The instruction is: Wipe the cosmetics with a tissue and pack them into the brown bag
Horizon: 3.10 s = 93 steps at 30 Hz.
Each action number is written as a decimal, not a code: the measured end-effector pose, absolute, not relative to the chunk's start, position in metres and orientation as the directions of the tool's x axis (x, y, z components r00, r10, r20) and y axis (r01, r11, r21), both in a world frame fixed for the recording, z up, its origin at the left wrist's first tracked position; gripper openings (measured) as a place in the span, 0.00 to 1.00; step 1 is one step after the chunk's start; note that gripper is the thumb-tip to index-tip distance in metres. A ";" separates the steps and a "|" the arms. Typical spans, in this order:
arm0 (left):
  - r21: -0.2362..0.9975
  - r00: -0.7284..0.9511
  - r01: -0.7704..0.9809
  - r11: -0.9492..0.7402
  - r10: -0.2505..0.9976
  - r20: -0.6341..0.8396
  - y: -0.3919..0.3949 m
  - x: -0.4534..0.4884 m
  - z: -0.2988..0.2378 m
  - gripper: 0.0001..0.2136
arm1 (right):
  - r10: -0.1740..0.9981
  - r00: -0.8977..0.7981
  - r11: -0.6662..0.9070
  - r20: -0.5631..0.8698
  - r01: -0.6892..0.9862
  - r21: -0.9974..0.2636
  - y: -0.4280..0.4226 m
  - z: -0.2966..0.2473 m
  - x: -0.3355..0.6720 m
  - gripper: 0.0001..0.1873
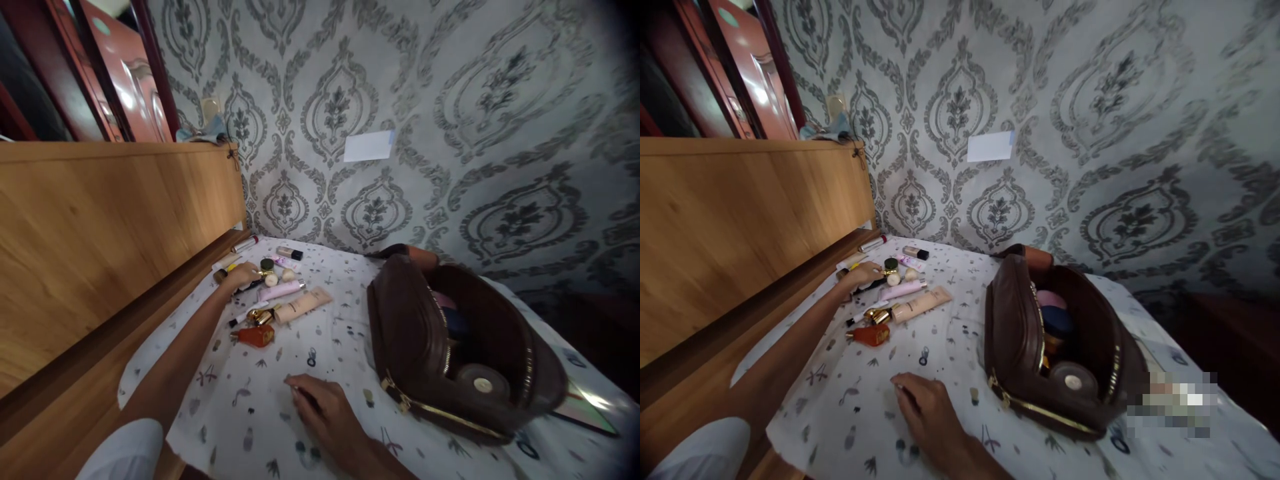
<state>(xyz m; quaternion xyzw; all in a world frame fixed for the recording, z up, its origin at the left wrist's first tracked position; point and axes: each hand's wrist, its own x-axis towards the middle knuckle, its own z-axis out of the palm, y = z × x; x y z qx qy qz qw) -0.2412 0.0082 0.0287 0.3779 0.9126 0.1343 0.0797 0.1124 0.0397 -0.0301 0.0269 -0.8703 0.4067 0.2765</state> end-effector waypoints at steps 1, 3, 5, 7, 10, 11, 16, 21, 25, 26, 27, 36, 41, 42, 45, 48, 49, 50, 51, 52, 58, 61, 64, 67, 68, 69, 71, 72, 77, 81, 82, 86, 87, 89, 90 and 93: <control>0.297 -0.692 0.673 0.678 0.719 -0.074 0.009 -0.243 0.029 0.15 | 0.180 -0.846 0.672 0.501 -0.266 -0.691 0.040 -0.031 0.112 0.13; 0.268 -0.682 0.680 0.682 0.723 -0.110 0.011 -0.243 0.030 0.15 | 0.178 -0.841 0.673 0.511 -0.275 -0.687 0.040 -0.032 0.112 0.14; 0.243 -0.690 0.681 0.690 0.717 -0.102 0.012 -0.239 0.031 0.15 | 0.185 -0.838 0.667 0.513 -0.276 -0.692 0.039 -0.032 0.111 0.14; 0.224 -0.704 0.679 0.699 0.707 -0.072 0.010 -0.232 0.034 0.15 | 0.199 -0.846 0.657 0.495 -0.259 -0.708 0.039 -0.031 0.111 0.13; 0.210 -0.729 0.669 0.713 0.685 -0.001 0.001 -0.220 0.045 0.15 | 0.245 -0.870 0.585 0.427 -0.218 -0.781 0.038 -0.030 0.111 0.13; 0.212 -0.734 0.668 0.713 0.678 0.032 -0.003 -0.215 0.050 0.15 | 0.270 -0.882 0.529 0.387 -0.200 -0.825 0.039 -0.031 0.111 0.13; 0.278 -0.676 0.732 0.622 0.713 0.186 -0.022 -0.171 0.067 0.17 | 0.417 -0.879 0.197 0.231 -0.161 -0.967 0.044 -0.030 0.107 0.16; 0.416 -0.449 0.845 0.338 0.870 0.206 -0.027 -0.088 0.043 0.19 | 0.596 -0.783 -0.051 0.177 -0.257 -0.965 0.056 -0.012 0.100 0.26; 0.569 -0.375 0.801 0.186 0.897 0.235 -0.025 -0.042 0.020 0.18 | 0.682 -0.710 -0.060 0.174 -0.291 -0.955 0.065 -0.006 0.103 0.26; 0.600 -0.351 0.787 0.147 0.906 0.238 -0.024 -0.037 0.017 0.18 | 0.698 -0.691 -0.035 0.186 -0.293 -0.955 0.066 -0.006 0.107 0.24; 0.632 -0.322 0.767 0.112 0.919 0.227 -0.023 -0.034 0.016 0.18 | 0.709 -0.675 -0.010 0.203 -0.297 -0.955 0.066 -0.007 0.112 0.22; 0.776 -0.473 0.606 0.174 0.863 0.176 -0.014 -0.043 0.025 0.20 | 0.756 -0.555 0.298 0.348 -0.181 -0.937 0.063 -0.008 0.154 0.10; 0.827 -0.488 0.544 0.139 0.855 0.177 -0.003 -0.003 0.003 0.23 | 0.693 -0.576 0.356 0.433 -0.249 -0.901 0.059 -0.010 0.157 0.12; 0.835 -0.473 0.533 0.134 0.866 0.162 -0.002 0.004 -0.002 0.23 | 0.688 -0.582 0.356 0.434 -0.250 -0.900 0.058 -0.012 0.157 0.12; 0.864 -0.464 0.489 0.122 0.875 0.139 -0.002 0.017 -0.015 0.25 | 0.673 -0.623 0.343 0.398 -0.213 -0.915 0.058 -0.016 0.159 0.11; 0.892 -0.507 0.427 0.149 0.856 0.100 -0.001 0.015 -0.018 0.25 | 0.657 -0.643 0.351 0.393 -0.200 -0.915 0.060 -0.016 0.161 0.11; 0.906 -0.551 0.386 0.175 0.831 0.074 0.000 0.013 -0.018 0.25 | 0.659 -0.636 0.359 0.402 -0.203 -0.911 0.060 -0.015 0.162 0.12; 0.921 -0.608 0.334 0.201 0.792 0.048 0.002 0.012 -0.017 0.26 | 0.664 -0.625 0.365 0.411 -0.209 -0.907 0.061 -0.013 0.163 0.13; 0.934 -0.664 0.281 0.221 0.748 0.022 0.003 0.010 -0.016 0.28 | 0.669 -0.615 0.364 0.417 -0.218 -0.906 0.062 -0.012 0.163 0.14; 0.943 -0.707 0.233 0.237 0.707 -0.003 0.004 0.010 -0.016 0.31 | 0.672 -0.610 0.357 0.418 -0.227 -0.906 0.062 -0.012 0.163 0.14; 0.960 -0.741 0.132 0.246 0.668 -0.069 0.004 0.013 -0.021 0.33 | 0.594 -0.704 0.322 0.389 -0.236 -0.917 0.062 -0.021 0.159 0.11; 0.975 -0.738 0.052 0.214 0.666 -0.107 0.001 0.017 -0.019 0.31 | 0.602 -0.738 0.202 0.304 -0.228 -0.952 0.063 -0.028 0.155 0.15; 0.968 -0.698 -0.067 0.243 0.681 -0.219 0.001 0.024 -0.012 0.31 | 0.608 -0.757 0.070 0.241 -0.251 -0.965 0.064 -0.033 0.149 0.19; 0.950 -0.593 -0.133 0.283 0.745 -0.305 0.003 0.030 -0.006 0.31 | 0.610 -0.748 0.076 0.260 -0.271 -0.959 0.067 -0.034 0.147 0.16; 0.951 -0.575 -0.123 0.284 0.761 -0.302 0.004 0.030 -0.006 0.31 | 0.618 -0.734 0.113 0.282 -0.272 -0.956 0.068 -0.033 0.146 0.16; 0.960 -0.576 -0.079 0.269 0.774 -0.264 0.004 0.030 -0.007 0.30 | 0.627 -0.715 0.164 0.309 -0.267 -0.950 0.070 -0.033 0.147 0.16; 0.976 -0.593 0.073 0.203 0.796 -0.121 0.005 0.028 -0.009 0.29 | 0.644 -0.671 0.282 0.366 -0.236 -0.930 0.072 -0.030 0.148 0.14; 0.975 -0.595 0.154 0.160 0.803 -0.038 0.005 0.027 -0.010 0.28 | 0.649 -0.652 0.336 0.391 -0.215 -0.917 0.073 -0.029 0.149 0.13; 0.944 -0.574 0.327 0.037 0.802 0.167 0.003 0.022 -0.008 0.25 | 0.685 -0.619 0.401 0.385 -0.123 -0.908 0.076 -0.028 0.153 0.14; 0.916 -0.555 0.402 -0.024 0.789 0.264 -0.003 0.022 -0.003 0.19 | 0.701 -0.661 0.346 0.270 -0.016 -0.938 0.075 -0.033 0.152 0.16; 0.903 -0.536 0.427 -0.047 0.791 0.294 -0.004 0.022 -0.003 0.17 | 0.697 -0.671 0.345 0.253 0.005 -0.939 0.074 -0.034 0.152 0.15; 0.835 -0.445 0.535 -0.130 0.797 0.409 -0.006 0.018 -0.001 0.13 | 0.680 -0.691 0.338 0.246 -0.002 -0.941 0.073 -0.033 0.145 0.11; 0.828 -0.439 0.543 -0.138 0.795 0.420 -0.006 0.016 0.000 0.13 | 0.678 -0.692 0.331 0.249 -0.015 -0.943 0.072 -0.032 0.143 0.09; 0.825 -0.431 0.543 -0.155 0.792 0.432 -0.006 0.011 0.003 0.11 | 0.667 -0.698 0.325 0.261 -0.043 -0.945 0.070 -0.028 0.134 0.05; 0.816 -0.413 0.553 -0.166 0.797 0.442 -0.006 0.008 0.005 0.10 | 0.661 -0.700 0.331 0.271 -0.052 -0.942 0.069 -0.026 0.129 0.03; 0.743 -0.325 0.653 -0.145 0.832 0.449 -0.005 -0.005 0.008 0.11 | 0.656 -0.681 0.420 0.325 -0.028 -0.907 0.067 -0.022 0.110 0.01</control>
